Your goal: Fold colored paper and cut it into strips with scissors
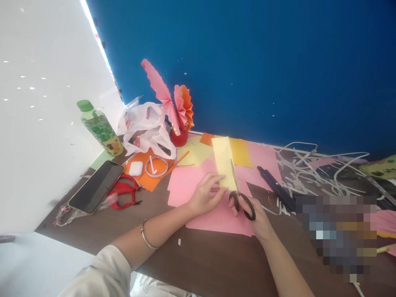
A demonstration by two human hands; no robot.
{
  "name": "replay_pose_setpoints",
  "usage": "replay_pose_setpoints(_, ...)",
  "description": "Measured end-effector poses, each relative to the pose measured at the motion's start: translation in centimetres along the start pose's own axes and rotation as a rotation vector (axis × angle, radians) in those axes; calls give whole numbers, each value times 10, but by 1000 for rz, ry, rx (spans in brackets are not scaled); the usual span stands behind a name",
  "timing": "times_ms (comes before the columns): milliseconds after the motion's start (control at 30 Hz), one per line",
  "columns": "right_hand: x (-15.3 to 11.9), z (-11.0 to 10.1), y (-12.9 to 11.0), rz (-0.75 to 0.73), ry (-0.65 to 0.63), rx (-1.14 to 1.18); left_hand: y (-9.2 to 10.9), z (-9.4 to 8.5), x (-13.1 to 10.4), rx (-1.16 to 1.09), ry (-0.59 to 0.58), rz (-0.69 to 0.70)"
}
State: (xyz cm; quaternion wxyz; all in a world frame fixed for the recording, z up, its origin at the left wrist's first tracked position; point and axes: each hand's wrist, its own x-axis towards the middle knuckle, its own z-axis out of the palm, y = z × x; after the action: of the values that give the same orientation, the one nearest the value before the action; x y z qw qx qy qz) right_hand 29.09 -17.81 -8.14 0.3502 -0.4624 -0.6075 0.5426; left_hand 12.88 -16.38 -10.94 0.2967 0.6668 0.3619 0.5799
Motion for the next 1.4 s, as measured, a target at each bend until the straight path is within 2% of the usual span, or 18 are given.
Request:
replay_pose_setpoints(867,0,-2,6,-41,-36,39,0,1,-2,-60,-52,-16)
replay_pose_setpoints(1400,-1,0,-2,7,42,-10,0,1,-2,-41,-35,-9)
